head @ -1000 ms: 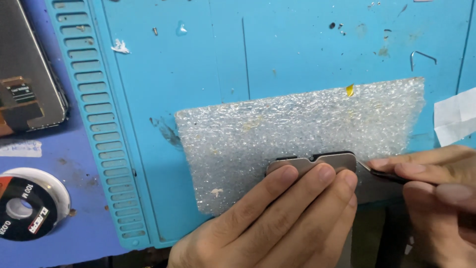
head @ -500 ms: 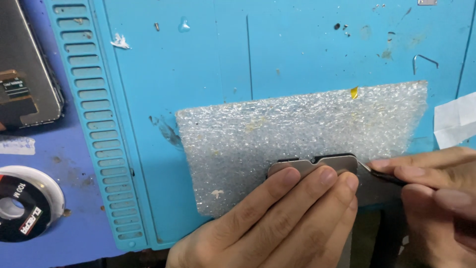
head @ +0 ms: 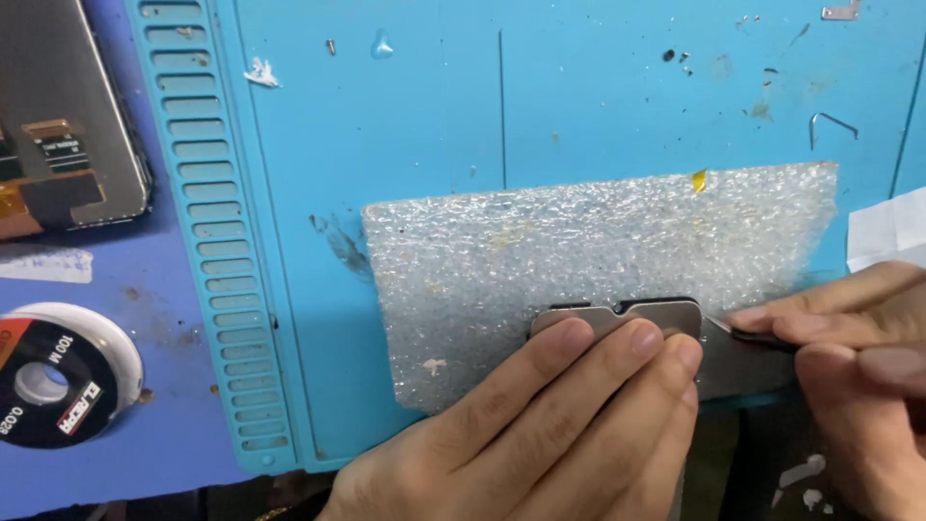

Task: Cleaning a phone frame with tweezers and a brush to prepare for screen replacement

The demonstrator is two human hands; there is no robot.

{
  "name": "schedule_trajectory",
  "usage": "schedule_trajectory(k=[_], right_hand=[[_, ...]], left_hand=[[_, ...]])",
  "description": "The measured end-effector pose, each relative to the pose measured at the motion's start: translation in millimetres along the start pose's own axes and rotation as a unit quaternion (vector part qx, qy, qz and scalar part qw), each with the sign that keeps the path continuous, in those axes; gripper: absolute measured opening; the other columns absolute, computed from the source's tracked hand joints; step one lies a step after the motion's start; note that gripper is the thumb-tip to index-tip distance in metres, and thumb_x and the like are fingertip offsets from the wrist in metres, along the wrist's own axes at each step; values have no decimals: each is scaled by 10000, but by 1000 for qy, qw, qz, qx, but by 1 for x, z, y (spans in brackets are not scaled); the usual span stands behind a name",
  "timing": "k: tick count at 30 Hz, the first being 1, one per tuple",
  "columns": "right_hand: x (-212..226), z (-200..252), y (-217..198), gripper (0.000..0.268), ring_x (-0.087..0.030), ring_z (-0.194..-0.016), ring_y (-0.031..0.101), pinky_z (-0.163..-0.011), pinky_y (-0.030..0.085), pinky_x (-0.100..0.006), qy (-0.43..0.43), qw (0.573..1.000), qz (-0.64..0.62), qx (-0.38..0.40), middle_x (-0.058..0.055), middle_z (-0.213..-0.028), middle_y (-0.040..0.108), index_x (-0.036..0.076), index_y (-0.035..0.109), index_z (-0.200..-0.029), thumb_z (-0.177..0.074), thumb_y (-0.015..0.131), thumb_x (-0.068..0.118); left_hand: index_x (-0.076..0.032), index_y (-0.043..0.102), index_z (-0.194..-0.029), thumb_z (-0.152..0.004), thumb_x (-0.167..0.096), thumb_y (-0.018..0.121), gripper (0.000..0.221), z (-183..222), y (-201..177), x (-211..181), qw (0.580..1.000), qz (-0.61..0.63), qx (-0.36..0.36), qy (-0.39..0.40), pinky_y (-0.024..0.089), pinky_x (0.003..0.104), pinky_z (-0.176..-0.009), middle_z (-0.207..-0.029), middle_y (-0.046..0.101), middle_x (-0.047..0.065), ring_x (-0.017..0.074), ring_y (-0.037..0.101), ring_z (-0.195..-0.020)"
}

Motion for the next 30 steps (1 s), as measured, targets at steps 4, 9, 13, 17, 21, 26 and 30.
schedule_trajectory(k=[4, 9, 13, 17, 21, 26, 30], right_hand=[[-8, -11, -13, 221, -274, -966, 769, -860, 653, -296, 126, 990, -9, -56, -205, -1062, 647, -7, 534, -1077, -1140, 390, 149], [24, -29, 2, 295, -260, -1121, 723, -985, 498, -289, 259, 965, 34, -5, -217, -1210, 727, -110, 538, -1121, -1136, 269, 10], [-14, -32, -11, 245, -337, -1079, 833, -1028, 636, -343, 139, 985, -41, 99, -277, -1190, 764, -85, 612, -1089, -1013, 417, 43], [21, -44, 6, 90, -305, -1079, 823, -1044, 691, -368, 87, 995, -23, 31, -185, -1134, 714, 64, 509, -1114, -1102, 431, 21], [23, -50, 7, 189, -302, -1030, 812, -977, 629, -332, 100, 993, 10, 59, -276, -1155, 756, -60, 627, -982, -990, 457, 23], [11, -53, 0, 250, -256, -1103, 830, -1001, 649, -311, 92, 983, 4, 156, -225, -1192, 786, -29, 667, -1028, -985, 454, 95], [7, -43, -10, 231, -214, -1152, 880, -978, 750, -211, -21, 990, 3, 141, -99, -1199, 749, 254, 437, -1250, -1039, 479, 167]], left_hand=[[-234, 692, -1355, -1216, -246, 568, 186, 5, -1, 1, 998, -47, -6, 34, 539, 232, -1233, -1430, 713, -73, 76, 668, -1389], [-207, 718, -1389, -1234, -265, 658, 176, 5, -2, -1, 999, -11, 19, 31, 512, 261, -1260, -1456, 713, -41, 112, 648, -1424], [-207, 703, -1335, -1217, -234, 614, 151, 3, -3, -1, 998, -38, -12, 41, 538, 243, -1229, -1393, 738, -51, 97, 689, -1369], [-171, 734, -1341, -1219, -211, 613, 177, 4, -6, 0, 1000, 13, 5, 11, 536, 256, -1250, -1406, 752, -18, 118, 695, -1394], [-192, 725, -1337, -1217, -215, 610, 167, 5, -4, 1, 1000, -1, 0, 8, 523, 239, -1255, -1408, 743, -37, 98, 690, -1395], [-181, 724, -1321, -1224, -201, 617, 146, 8, -5, 3, 1000, 20, -2, 2, 536, 243, -1264, -1411, 756, -27, 108, 705, -1398], [-184, 721, -1338, -1222, -170, 559, 200, 10, -6, 4, 1000, 13, -5, 12, 528, 233, -1277, -1433, 757, -24, 106, 708, -1408]])
Point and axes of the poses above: each hand's wrist, its own z-axis away from the middle knuckle, its own y-axis out of the palm, x = y × z, the point moved 4 cm from there along -z, towards the middle knuckle
